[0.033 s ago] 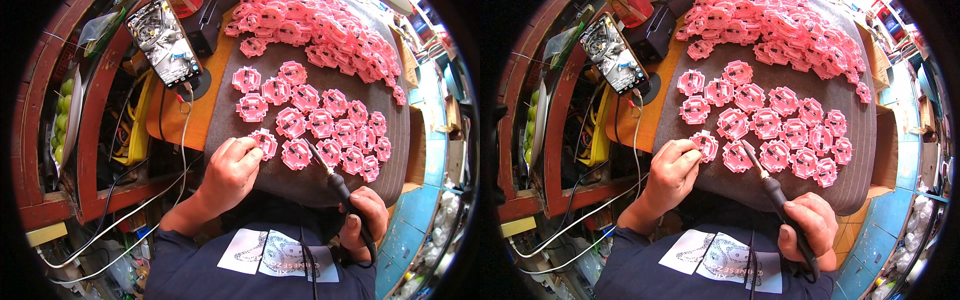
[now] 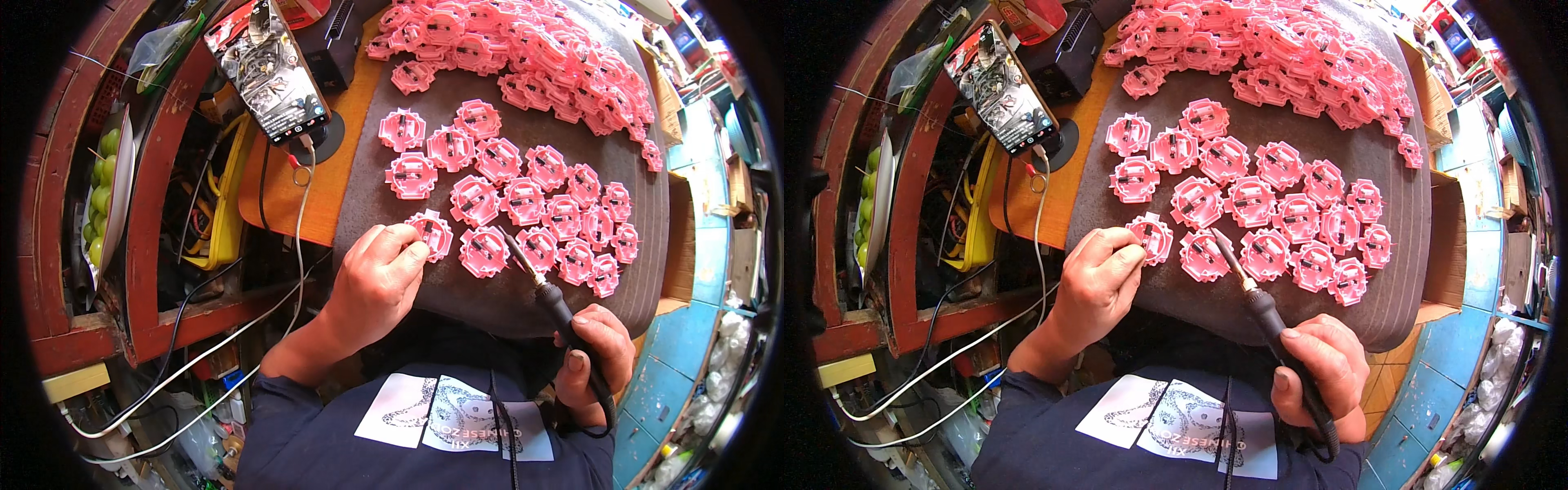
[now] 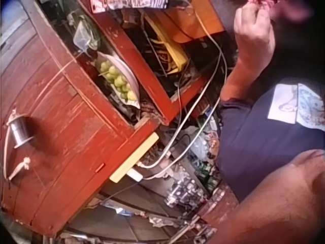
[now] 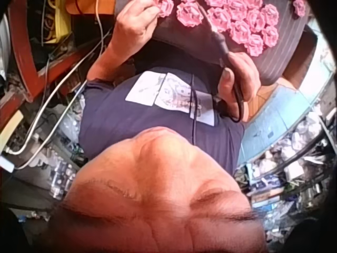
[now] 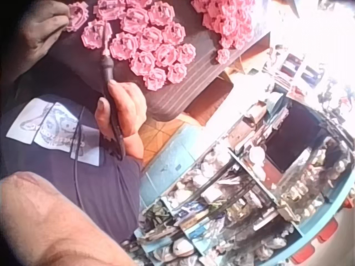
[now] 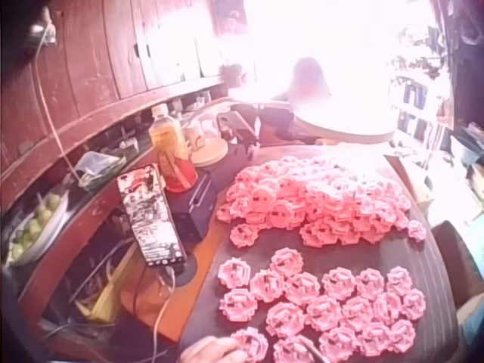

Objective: The person uses a soldering iron to attach small black components to pink plastic housings arranged on a work surface. They handle each unit one at a time, applying heat to specific points and then placing the finished pieces back on the table.

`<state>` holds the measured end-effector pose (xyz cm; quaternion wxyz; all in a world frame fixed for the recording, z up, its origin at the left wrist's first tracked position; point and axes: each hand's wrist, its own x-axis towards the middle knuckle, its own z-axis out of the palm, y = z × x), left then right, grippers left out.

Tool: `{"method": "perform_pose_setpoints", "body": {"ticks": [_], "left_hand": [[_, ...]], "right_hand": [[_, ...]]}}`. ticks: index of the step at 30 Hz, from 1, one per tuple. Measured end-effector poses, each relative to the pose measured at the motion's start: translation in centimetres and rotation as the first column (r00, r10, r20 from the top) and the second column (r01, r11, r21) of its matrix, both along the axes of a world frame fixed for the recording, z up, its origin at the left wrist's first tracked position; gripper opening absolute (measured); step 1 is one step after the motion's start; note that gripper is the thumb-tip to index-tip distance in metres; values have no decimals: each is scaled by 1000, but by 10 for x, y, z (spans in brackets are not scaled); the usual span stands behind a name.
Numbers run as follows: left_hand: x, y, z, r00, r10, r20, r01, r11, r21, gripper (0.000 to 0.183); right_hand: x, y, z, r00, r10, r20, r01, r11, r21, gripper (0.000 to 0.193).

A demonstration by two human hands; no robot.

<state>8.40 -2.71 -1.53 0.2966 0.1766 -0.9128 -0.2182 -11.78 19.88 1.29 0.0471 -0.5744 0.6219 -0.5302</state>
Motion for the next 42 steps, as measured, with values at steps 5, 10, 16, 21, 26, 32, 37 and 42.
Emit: {"method": "perform_pose_setpoints", "body": {"ticks": [5, 10, 16, 21, 26, 32, 37, 42], "left_hand": [[1, 0, -1, 1000, -1, -6, 1, 1000, 1, 25], [1, 0, -1, 1000, -1, -4, 1, 1000, 14, 26], [4, 0, -2, 1000, 30, -4, -30, 999, -17, 24], [17, -13, -3, 987, 163, -2, -163, 985, -64, 19], [26, -24, -6, 974, 224, -13, -224, 970, -90, 23], [25, -1, -6, 963, 255, -90, -261, 964, -59, 28], [-19, 43, -18, 980, -70, -187, 96, 986, 134, 39], [-25, 42, -22, 981, -78, -179, 115, 972, 203, 35]], "right_hand": [[-2, 3, 0, 998, 38, 51, -38, 999, 6, 34], [4, -15, 6, 996, -37, -75, 38, 999, 15, 38], [0, -29, -17, 988, -26, -155, 30, 999, 21, 37], [2, -58, -26, 936, -49, -349, 68, 997, 41, 46], [0, -63, -34, 901, 5, -433, 33, 996, 81, 52], [4, -67, -35, 908, 22, -419, 12, 997, 79, 52], [15, -73, -41, 946, 51, -320, -50, 999, 11, 48], [23, -79, -43, 967, 74, -242, -90, 995, -53, 44]]}}
